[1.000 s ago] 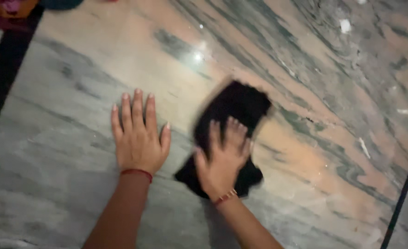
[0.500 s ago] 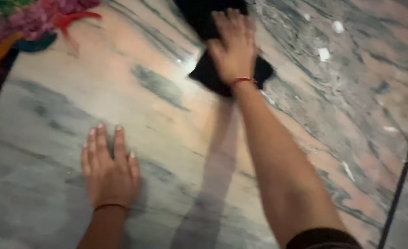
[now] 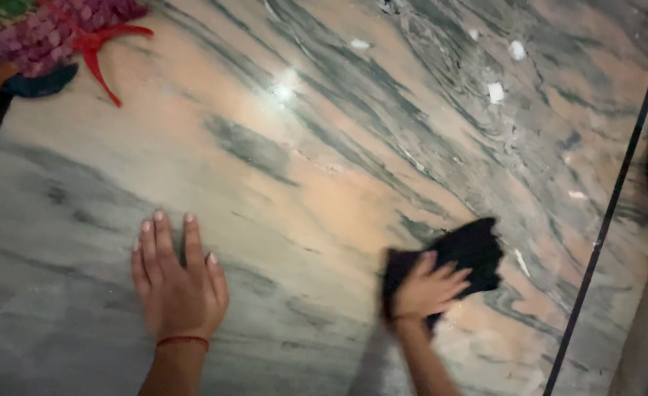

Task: The person washes a cloth in a bucket of water and then uses it to wipe the marble floor by hand.

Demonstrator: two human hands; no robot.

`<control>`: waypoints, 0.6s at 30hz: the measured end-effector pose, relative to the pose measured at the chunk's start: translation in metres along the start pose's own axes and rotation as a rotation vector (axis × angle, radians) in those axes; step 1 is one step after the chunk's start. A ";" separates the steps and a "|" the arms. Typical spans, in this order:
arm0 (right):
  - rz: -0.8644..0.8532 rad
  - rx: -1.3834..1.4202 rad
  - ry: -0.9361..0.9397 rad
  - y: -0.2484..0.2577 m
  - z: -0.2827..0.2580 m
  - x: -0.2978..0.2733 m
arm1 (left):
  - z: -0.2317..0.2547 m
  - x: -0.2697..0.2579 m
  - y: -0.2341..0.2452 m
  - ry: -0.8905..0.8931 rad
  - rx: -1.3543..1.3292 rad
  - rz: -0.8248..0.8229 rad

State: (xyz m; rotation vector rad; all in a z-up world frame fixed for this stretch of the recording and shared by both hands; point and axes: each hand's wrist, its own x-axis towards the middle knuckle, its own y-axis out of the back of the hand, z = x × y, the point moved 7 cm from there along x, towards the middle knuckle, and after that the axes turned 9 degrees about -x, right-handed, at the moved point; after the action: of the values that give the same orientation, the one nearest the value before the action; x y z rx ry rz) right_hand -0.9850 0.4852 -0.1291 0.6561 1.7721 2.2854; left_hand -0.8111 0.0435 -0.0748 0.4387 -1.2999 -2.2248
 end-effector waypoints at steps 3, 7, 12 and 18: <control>0.099 0.085 0.480 0.087 -0.110 -0.117 | -0.002 -0.002 0.000 0.008 -0.025 -0.001; -0.167 0.478 1.111 0.166 -0.263 -0.171 | -0.009 0.000 -0.007 0.046 -0.017 -0.041; -0.054 0.606 1.468 0.182 -0.348 -0.116 | -0.010 -0.001 -0.004 -0.005 -0.017 0.003; 0.042 0.512 0.951 0.096 -0.200 0.050 | -0.001 0.000 0.005 -0.128 0.097 0.054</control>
State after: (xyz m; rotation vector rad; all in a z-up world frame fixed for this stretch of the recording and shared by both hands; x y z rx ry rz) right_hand -1.1056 0.3031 -0.0652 -0.4768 2.7910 2.3406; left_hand -0.8095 0.0407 -0.0704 0.2969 -1.4728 -2.1820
